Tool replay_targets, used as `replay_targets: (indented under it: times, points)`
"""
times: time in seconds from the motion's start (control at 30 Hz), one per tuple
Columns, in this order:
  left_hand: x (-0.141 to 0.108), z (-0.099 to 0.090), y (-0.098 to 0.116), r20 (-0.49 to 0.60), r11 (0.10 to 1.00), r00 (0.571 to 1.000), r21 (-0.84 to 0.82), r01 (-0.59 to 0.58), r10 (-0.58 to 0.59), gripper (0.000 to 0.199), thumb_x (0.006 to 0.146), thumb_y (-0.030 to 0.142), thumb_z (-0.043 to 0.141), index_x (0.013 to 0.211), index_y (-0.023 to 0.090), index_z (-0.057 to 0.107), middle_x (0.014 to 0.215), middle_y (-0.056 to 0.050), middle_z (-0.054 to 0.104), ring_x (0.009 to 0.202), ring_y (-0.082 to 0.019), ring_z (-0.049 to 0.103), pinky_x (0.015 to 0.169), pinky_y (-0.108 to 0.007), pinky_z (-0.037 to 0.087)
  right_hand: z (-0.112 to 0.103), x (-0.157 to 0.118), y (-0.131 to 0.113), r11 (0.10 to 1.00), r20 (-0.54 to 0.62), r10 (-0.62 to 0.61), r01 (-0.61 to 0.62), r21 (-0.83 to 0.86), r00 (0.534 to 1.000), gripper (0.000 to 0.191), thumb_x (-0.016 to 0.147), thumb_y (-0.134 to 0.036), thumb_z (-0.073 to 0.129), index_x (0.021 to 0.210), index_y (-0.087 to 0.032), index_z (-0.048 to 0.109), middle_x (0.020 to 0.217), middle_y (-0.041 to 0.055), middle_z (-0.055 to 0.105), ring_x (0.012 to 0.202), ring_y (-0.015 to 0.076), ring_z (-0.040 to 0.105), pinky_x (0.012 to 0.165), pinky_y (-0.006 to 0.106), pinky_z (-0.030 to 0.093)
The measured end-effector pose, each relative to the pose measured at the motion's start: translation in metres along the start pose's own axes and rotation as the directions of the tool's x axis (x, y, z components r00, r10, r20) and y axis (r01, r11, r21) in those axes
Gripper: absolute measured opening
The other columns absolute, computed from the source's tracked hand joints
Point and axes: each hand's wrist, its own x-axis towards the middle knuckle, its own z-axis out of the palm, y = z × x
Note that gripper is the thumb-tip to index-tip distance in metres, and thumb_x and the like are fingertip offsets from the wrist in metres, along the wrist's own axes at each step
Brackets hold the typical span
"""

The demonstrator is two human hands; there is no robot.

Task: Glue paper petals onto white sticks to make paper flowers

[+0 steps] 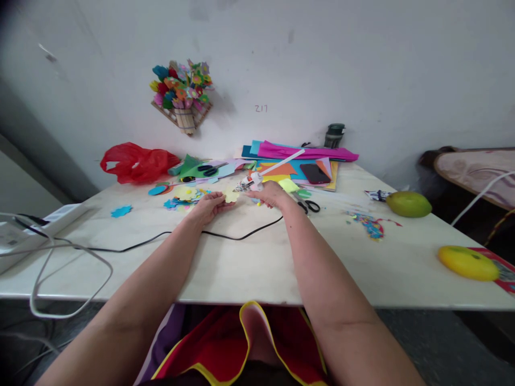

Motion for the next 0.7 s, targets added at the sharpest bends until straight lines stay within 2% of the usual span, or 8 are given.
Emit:
replay_targets:
  times: [0.47,0.7]
  points:
    - [0.0006,-0.0003,-0.0021,-0.011,0.999,1.0,0.042,0.001,0.0,0.013,0.07,0.012,0.063,0.077,0.011,0.052,0.071,-0.006,0.065,0.066,-0.015,0.065,0.064,-0.028,0.054,0.001,0.0016,-0.0005,0.995,-0.016,0.019,-0.021,-0.095,1.0,0.035,0.068,-0.048,0.061,0.074,-0.014,0.057,0.056,0.0015,0.055,0.036,0.0054,0.039,0.035,0.019,0.033]
    - [-0.0005,0.0011,-0.0005,-0.03,1.0,1.0,0.011,-0.004,0.005,0.01,0.071,0.01,0.059,0.078,0.011,0.051,0.067,-0.005,0.064,0.065,-0.016,0.065,0.064,-0.029,0.055,-0.0008,-0.0007,-0.001,0.996,0.006,0.012,-0.012,-0.09,1.0,0.034,0.068,-0.047,0.061,0.072,-0.014,0.057,0.054,0.0008,0.052,0.036,0.0057,0.04,0.035,0.018,0.032]
